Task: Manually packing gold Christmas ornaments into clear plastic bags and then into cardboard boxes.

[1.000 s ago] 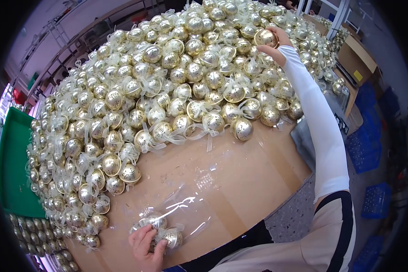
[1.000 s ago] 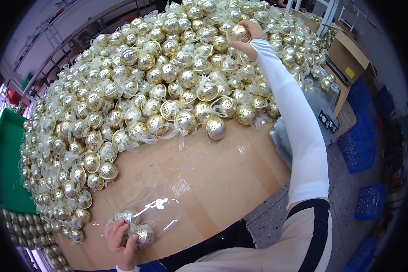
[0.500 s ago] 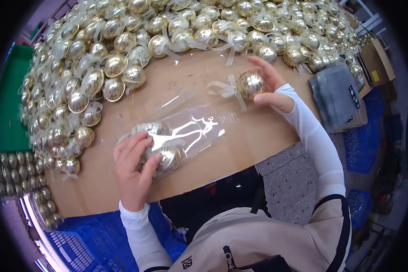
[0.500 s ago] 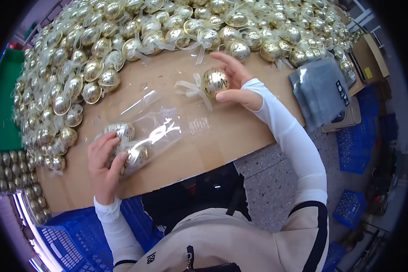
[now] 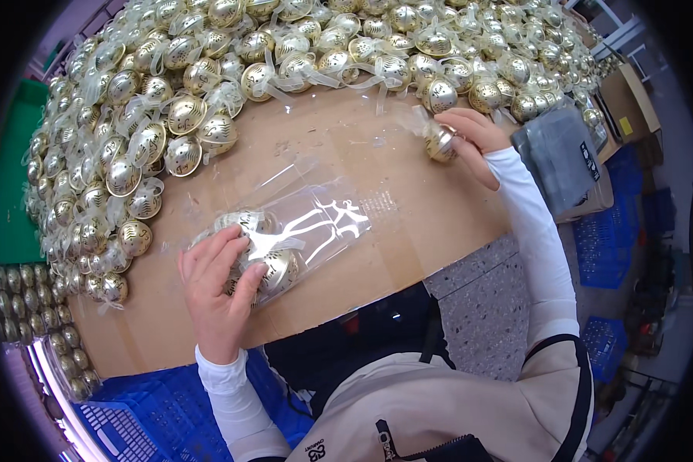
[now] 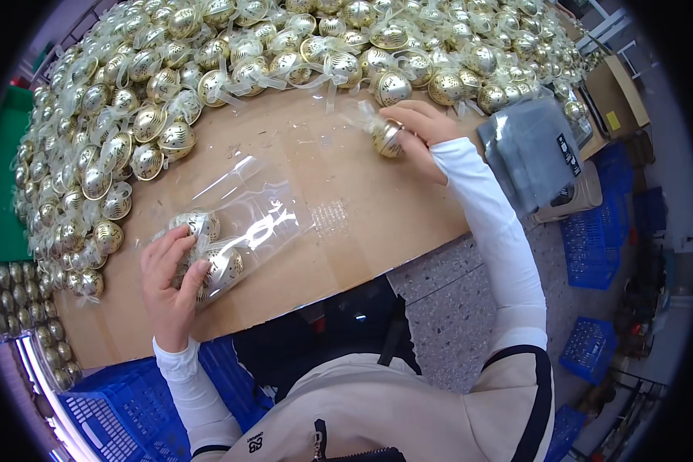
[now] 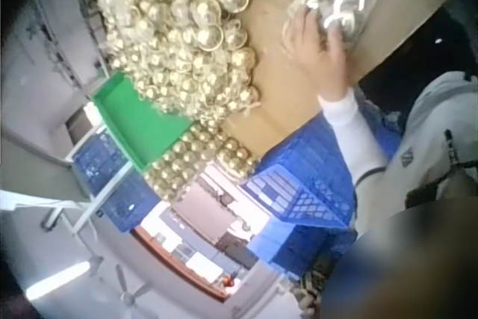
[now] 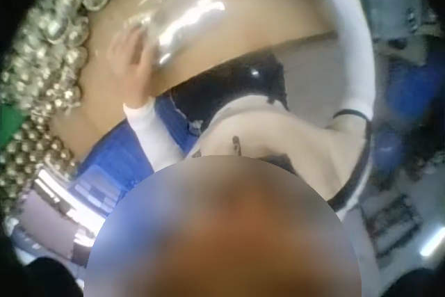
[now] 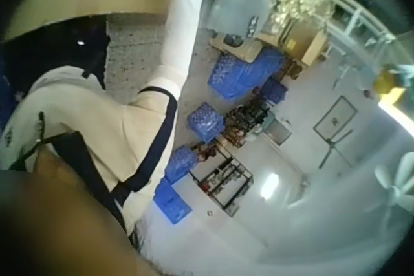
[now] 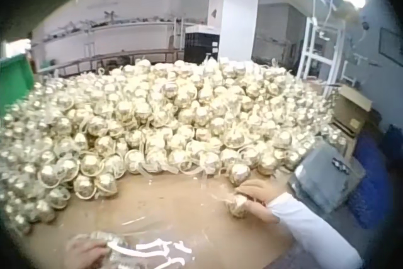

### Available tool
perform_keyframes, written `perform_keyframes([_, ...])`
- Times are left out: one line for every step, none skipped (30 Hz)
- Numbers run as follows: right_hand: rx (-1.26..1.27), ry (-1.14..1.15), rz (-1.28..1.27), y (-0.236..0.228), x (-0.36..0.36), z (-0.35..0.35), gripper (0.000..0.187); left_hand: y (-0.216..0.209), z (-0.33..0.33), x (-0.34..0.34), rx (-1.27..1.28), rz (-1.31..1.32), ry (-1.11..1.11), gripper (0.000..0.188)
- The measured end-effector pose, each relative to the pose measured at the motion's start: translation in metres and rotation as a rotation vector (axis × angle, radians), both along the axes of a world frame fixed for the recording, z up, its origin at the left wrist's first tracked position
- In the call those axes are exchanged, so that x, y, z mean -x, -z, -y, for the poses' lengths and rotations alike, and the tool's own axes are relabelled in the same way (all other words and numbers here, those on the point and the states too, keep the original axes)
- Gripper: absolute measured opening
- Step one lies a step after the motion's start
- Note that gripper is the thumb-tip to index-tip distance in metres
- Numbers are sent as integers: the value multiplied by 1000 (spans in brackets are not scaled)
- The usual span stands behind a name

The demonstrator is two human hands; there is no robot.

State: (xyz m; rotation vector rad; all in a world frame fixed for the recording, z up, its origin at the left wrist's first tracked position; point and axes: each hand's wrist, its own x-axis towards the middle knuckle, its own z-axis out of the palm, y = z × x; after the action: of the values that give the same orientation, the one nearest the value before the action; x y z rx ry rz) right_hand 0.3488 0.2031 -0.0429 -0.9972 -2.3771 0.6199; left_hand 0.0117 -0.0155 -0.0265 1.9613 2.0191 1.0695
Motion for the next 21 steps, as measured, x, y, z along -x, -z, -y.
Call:
perform_keyframes([-231,-118,97,3,-6,-6,48,0,-1,-1,0,6,5,28])
perform_keyframes([-228,-119,95,2,-3,-2,48,0,-1,-1,3,-4,-3,28])
perform_keyframes([-161,-74,108,-1,3,6,52,0,0,0,7,-13,-10,28])
perform_keyframes([-95,-29,121,-1,6,10,56,-1,0,0,11,-14,-11,28])
perform_keyframes([-277,-51,114,5,5,5,64,-2,0,0,14,-17,-11,28])
perform_keyframes([-278,-50,116,7,3,4,64,-3,-1,0,18,-20,-12,28])
perform_keyframes([-32,37,29,6,2,3,59,-3,-1,0,17,-19,-11,28])
perform_keyframes([213,121,-60,6,2,2,55,-3,-1,0,22,-10,-17,28])
perform_keyframes([396,81,-174,-2,3,2,55,-4,-2,0,26,-1,-22,28])
perform_keyframes([393,80,-174,-4,5,2,55,-4,-3,1,24,-1,-24,28])
perform_keyframes([575,6,-180,-2,9,2,57,-3,-2,1,41,-15,-28,28])
perform_keyframes([755,-69,-184,-1,13,1,58,-4,-1,1,58,-29,-31,28])
perform_keyframes([923,-215,-286,5,24,1,60,-5,-2,1,59,-36,-39,28])
perform_keyframes([954,-324,-275,13,39,-1,61,-7,-1,2,83,-50,-40,28])
perform_keyframes([973,-351,-166,5,55,2,61,-8,-1,2,102,-57,-34,28])
perform_keyframes([987,-376,-59,-3,71,5,60,-11,-2,2,103,-63,-37,28])
perform_keyframes([1064,-441,-90,-6,83,8,60,-18,-4,1,124,-79,-9,28])
perform_keyframes([1141,-515,-128,-5,97,11,60,-21,-6,0,149,-102,15,28])
perform_keyframes([1137,-550,-40,-9,106,11,58,-23,-7,-1,142,-114,17,28])
perform_keyframes([1166,-555,10,3,116,11,57,-22,-12,-1,160,-125,130,30])
perform_keyframes([1162,-598,-61,9,126,16,57,-23,-20,-2,166,-142,245,31])
